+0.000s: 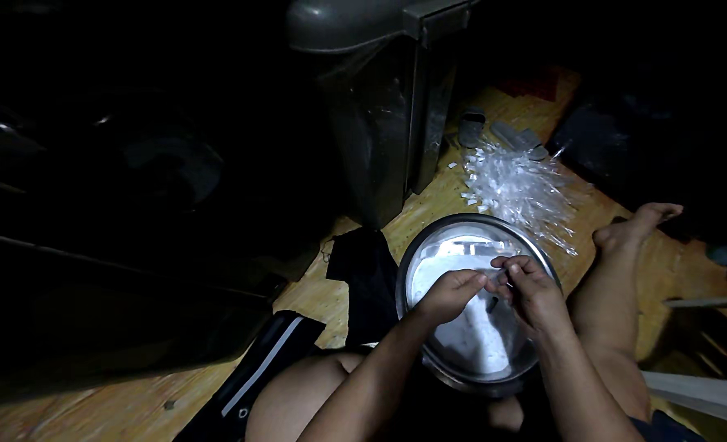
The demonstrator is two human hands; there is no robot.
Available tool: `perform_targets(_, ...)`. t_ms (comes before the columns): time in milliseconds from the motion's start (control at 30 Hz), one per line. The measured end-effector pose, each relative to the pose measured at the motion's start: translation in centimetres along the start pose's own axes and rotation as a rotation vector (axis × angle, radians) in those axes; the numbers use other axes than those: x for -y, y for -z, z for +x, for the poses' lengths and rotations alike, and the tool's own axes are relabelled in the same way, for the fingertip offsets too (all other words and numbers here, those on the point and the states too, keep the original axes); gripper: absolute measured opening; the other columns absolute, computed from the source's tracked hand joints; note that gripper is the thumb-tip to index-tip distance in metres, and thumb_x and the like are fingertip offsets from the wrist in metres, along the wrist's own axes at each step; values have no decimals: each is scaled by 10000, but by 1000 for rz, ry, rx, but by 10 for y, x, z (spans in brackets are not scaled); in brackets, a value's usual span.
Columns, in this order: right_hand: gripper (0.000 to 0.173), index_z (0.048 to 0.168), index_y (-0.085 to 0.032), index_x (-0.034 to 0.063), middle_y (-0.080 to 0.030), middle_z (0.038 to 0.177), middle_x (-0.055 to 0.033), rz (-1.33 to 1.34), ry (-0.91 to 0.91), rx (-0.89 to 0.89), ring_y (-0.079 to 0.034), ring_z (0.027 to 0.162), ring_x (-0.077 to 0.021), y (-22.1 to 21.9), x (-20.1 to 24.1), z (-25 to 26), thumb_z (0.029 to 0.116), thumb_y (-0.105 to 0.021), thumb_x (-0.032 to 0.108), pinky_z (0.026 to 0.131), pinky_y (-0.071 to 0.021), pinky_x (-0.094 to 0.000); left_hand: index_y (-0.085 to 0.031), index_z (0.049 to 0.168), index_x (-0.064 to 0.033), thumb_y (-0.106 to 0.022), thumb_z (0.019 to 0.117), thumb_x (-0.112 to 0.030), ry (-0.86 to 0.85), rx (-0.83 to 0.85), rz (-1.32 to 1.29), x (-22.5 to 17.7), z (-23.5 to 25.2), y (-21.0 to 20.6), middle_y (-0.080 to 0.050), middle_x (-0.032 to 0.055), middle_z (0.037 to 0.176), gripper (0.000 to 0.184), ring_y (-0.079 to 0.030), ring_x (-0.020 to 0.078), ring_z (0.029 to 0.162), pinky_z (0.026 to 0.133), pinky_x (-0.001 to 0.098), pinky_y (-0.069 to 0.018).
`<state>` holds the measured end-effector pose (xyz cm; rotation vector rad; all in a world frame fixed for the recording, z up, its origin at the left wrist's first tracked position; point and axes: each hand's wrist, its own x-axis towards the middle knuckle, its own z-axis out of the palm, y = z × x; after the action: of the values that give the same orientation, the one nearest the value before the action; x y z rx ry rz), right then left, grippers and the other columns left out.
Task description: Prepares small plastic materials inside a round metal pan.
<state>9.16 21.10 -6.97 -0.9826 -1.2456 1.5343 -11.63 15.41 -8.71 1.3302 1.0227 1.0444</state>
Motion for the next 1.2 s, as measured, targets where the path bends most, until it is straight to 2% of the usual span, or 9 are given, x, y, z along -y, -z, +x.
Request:
perform_targets(200,162,1142,-532,23,-685,1069,-178,290,-99,-91,-699,836,-259,30,-1,3,1088,-407,111,743,-611,-423,-747,1062,-161,-467,1093,-363,56,-4,82,13,2,1,-673,-26,869,347,-585,72,737,695,272,-499)
perform_targets(467,153,1148,-531,24,-678,1010,-155,475,-135,-281,-709,891,-254,62,-28,5,1070,-416,88,834,-613,-448,-740,1114,-218,-402,1105,-361,11,45,389,32,2,4,-730,-50,1046,367,-673,61,985,920,343,-553)
perform_targets(567,163,1087,-540,77,-678,984,-125,492,-31,-100,-696,883,-231,52,-25,-10,1080,-383,121,820,-601,-412,-759,1120,-257,-436,1087,-349,-105,71,679,31,3,10,-709,-68,1127,338,-616,82,1142,1064,345,-459)
perform_targets(633,137,1025,-596,135,-657,920,-77,481,23,117,-663,829,-194,33,-24,-28,1029,-461,156,759,-579,-381,-771,1091,-361,-517,1046,-434,-95,23,810,32,4,12,-638,-92,1083,268,-552,99,1101,1040,364,-408)
perform_targets(733,74,987,-626,178,-614,851,-33,436,-81,326,-617,740,-172,5,-41,-61,961,-593,240,633,-531,-364,-744,1139,-458,-538,1026,-457,-21,-46,872,33,5,13,-671,-129,1079,235,-581,99,1081,990,391,-453)
perform_targets(833,259,1056,-641,168,-654,918,-75,520,-380,395,-655,811,-229,-15,-70,-91,988,-548,399,689,-567,-425,-776,1169,-349,-587,1034,-356,-85,-113,590,22,3,8,-730,-147,1164,231,-628,36,1147,1064,337,-459)
perform_targets(1000,266,998,-617,91,-673,927,-109,574,-600,193,-669,856,-244,-28,-88,-90,1069,-437,274,823,-580,-456,-743,1195,-58,-547,1057,-319,15,95,-48,-18,-8,9,-747,54,1118,355,-686,157,1052,984,364,-540)
perform_targets(1100,261,1129,-625,112,-669,976,-106,467,-385,223,-662,881,-233,-9,-95,-69,1042,-472,305,826,-568,-451,-745,1057,-38,-555,1041,-366,1,209,-121,-6,-10,12,-720,52,1051,379,-664,139,981,924,352,-548)
perform_targets(1200,186,1115,-628,109,-676,1000,-111,303,-109,219,-668,906,-241,8,-87,-45,996,-514,195,823,-571,-467,-751,977,-52,-603,1020,-261,-11,228,-44,6,-5,13,-643,41,1251,260,-590,142,1167,1016,332,-497)
